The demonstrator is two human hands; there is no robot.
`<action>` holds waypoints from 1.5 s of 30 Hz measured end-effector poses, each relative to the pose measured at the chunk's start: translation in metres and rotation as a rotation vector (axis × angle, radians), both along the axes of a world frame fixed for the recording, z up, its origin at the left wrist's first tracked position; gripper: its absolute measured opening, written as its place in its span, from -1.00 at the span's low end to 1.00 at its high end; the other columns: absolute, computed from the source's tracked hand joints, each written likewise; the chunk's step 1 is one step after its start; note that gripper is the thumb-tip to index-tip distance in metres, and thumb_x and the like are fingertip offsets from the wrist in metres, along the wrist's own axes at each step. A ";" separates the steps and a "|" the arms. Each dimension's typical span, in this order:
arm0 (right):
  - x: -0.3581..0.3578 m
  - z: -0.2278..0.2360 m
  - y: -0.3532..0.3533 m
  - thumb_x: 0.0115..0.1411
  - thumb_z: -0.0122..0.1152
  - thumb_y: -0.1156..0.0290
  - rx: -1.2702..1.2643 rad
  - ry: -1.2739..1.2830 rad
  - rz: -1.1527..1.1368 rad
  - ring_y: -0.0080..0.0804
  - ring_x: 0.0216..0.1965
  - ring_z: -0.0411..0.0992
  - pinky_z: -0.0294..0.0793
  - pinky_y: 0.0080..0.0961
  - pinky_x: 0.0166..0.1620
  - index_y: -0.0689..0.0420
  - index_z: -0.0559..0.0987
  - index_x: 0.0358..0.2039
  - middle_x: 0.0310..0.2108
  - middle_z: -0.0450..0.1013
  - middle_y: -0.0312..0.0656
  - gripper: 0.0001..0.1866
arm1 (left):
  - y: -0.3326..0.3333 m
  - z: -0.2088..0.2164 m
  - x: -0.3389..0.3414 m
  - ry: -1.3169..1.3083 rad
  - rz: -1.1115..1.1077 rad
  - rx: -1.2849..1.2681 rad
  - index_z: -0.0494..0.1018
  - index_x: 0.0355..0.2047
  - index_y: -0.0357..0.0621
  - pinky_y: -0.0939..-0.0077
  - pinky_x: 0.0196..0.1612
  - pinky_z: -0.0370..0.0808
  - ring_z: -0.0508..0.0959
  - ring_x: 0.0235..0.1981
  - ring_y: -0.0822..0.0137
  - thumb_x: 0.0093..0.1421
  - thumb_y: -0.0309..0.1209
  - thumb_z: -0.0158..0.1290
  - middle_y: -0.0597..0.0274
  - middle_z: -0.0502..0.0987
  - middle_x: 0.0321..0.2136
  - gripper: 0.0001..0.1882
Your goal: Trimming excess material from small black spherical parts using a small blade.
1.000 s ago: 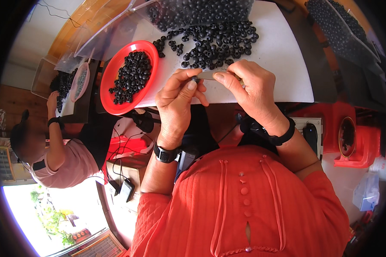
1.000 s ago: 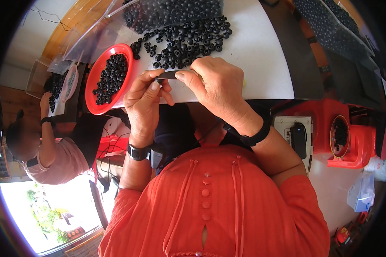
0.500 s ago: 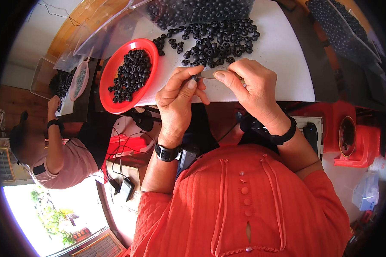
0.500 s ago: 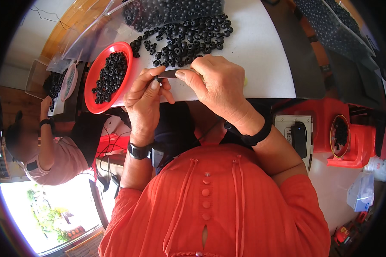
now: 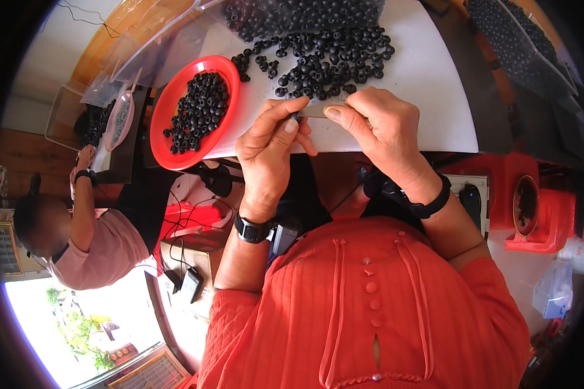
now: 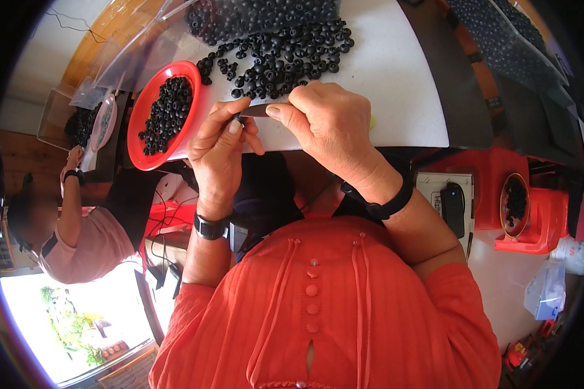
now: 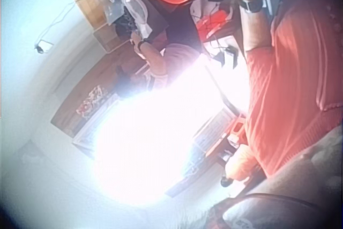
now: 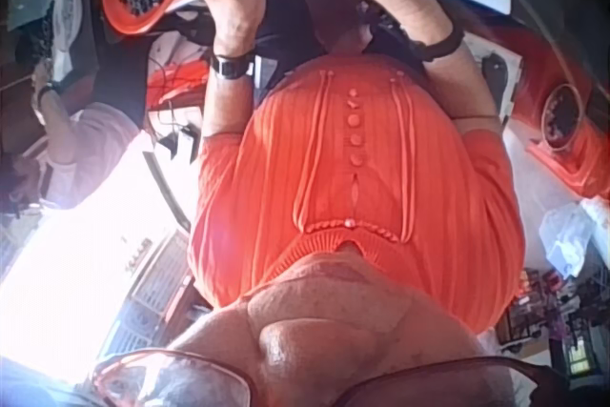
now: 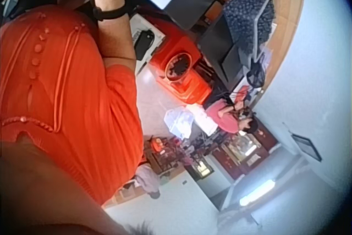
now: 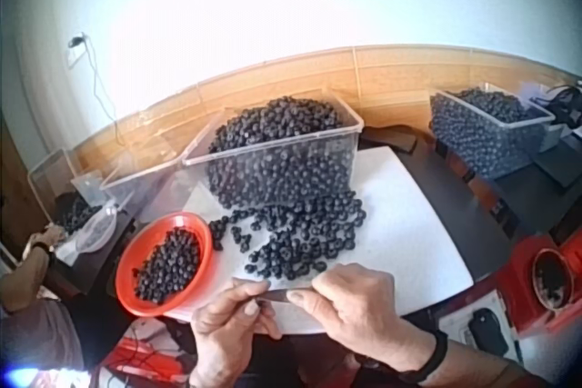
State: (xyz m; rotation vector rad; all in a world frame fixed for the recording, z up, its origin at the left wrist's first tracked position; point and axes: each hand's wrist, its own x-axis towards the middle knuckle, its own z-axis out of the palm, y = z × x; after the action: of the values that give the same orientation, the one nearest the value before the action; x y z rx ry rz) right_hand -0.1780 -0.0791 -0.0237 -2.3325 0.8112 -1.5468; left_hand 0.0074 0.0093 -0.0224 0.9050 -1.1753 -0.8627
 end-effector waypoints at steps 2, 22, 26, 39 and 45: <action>0.000 -0.001 -0.001 0.19 0.50 0.21 -0.015 0.009 0.007 -0.22 -0.60 0.44 0.36 -0.25 -0.55 0.07 0.53 -0.59 -0.65 0.42 -0.24 -0.64 | 0.001 0.001 0.000 0.012 0.000 0.007 0.56 0.13 -0.39 0.55 -0.28 0.63 0.64 -0.38 0.35 0.44 -0.69 -0.04 0.12 0.49 -0.16 -0.68; 0.000 0.001 0.001 0.19 0.50 0.28 0.020 -0.109 0.027 -0.22 -0.61 0.41 0.33 -0.26 -0.54 0.09 0.55 -0.57 -0.63 0.44 -0.23 -0.68 | 0.000 0.000 -0.004 0.109 -0.007 0.011 0.57 0.10 -0.41 0.49 -0.33 0.65 0.63 -0.39 0.32 0.43 -0.71 -0.03 0.10 0.51 -0.19 -0.69; 0.002 -0.001 0.000 0.19 0.50 0.29 -0.014 -0.065 0.006 -0.21 -0.61 0.41 0.33 -0.25 -0.54 0.09 0.55 -0.57 -0.63 0.44 -0.23 -0.69 | 0.000 0.001 -0.002 0.125 -0.012 0.031 0.56 0.12 -0.41 0.50 -0.32 0.66 0.63 -0.37 0.32 0.43 -0.70 -0.02 0.10 0.51 -0.18 -0.69; -0.010 0.008 0.004 0.24 0.49 0.39 0.110 -0.266 0.117 -0.43 -0.57 0.41 0.35 -0.45 -0.50 0.21 0.65 -0.47 -0.58 0.50 -0.24 -0.78 | 0.009 0.055 0.085 -0.365 0.644 0.064 0.66 -0.03 -0.33 0.63 -0.34 0.51 0.54 -0.38 0.56 0.33 -0.68 0.13 0.27 0.60 -0.27 -0.76; -0.010 0.007 0.004 0.27 0.47 0.40 0.139 -0.354 0.147 -0.46 -0.55 0.41 0.35 -0.47 -0.49 0.22 0.67 -0.44 -0.55 0.52 -0.25 -0.80 | -0.008 0.047 0.086 -1.009 0.670 -0.076 0.69 -0.19 -0.14 0.25 0.00 0.51 0.52 -0.04 0.10 0.07 -0.66 0.29 0.15 0.64 -0.15 -0.73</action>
State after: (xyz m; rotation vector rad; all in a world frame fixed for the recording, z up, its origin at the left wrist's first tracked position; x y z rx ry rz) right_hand -0.1876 -0.0747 -0.0167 -1.8989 0.6227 -1.7094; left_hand 0.0931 0.0013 0.0242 1.6197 -1.5590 0.2532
